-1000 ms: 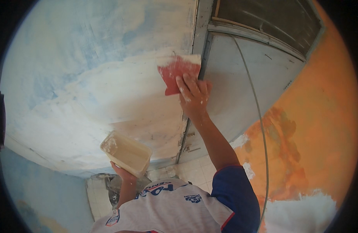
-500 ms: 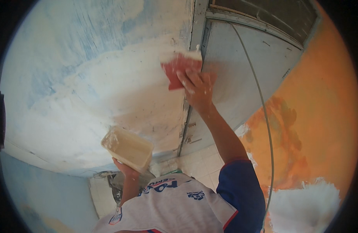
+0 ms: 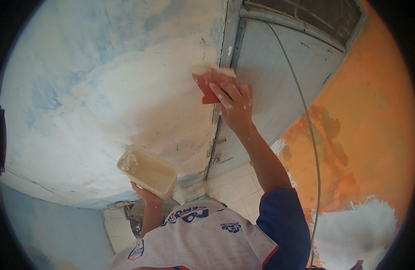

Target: The person applies plaster to a section of the ceiling using a spreader while holding a container of the material.

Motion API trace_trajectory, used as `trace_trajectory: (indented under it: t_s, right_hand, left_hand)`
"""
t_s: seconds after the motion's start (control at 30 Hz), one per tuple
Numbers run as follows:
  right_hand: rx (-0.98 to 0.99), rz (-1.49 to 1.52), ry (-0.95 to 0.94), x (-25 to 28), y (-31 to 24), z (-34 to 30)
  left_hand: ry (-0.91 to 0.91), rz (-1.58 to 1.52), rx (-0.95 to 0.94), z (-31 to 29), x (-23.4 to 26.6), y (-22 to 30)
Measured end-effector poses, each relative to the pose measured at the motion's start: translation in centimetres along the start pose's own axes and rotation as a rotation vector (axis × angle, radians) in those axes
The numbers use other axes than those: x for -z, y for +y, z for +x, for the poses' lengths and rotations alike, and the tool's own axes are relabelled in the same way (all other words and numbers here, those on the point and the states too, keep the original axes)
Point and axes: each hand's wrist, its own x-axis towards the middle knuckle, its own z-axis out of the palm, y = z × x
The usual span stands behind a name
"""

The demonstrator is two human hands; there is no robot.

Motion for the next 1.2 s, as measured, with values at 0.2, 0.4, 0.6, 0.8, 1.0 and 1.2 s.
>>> trace_trajectory:
  t_s: [0.2, 0.4, 0.6, 0.8, 1.0, 1.2]
  right_hand:
    - [-0.086, 0.019, 0.174, 2.5, 0.3, 6.5]
    - [-0.181, 0.035, -0.106, 1.7, -2.4, 1.9]
    - [-0.168, 0.119, 0.195, 3.0, -0.9, 6.0]
    - [-0.09, 0.028, -0.031, 2.6, -1.5, 4.1]
    - [-0.026, 0.176, 0.07, 3.1, -0.1, 4.7]
    - [0.023, 0.24, 0.194, 2.8, -0.1, 9.0]
  left_hand:
    - [-0.072, -0.004, 0.011, 1.0, 1.7, 0.1]
    - [-0.051, -0.009, 0.037, 0.9, 1.8, 0.0]
    - [-0.069, -0.017, 0.06, 0.6, 1.6, 0.4]
    - [-0.023, 0.011, 0.074, 0.5, 1.4, 0.6]
    - [-0.09, -0.021, 0.084, 1.0, 2.5, 0.7]
    - [-0.061, 0.005, 0.103, 0.7, 2.0, 0.9]
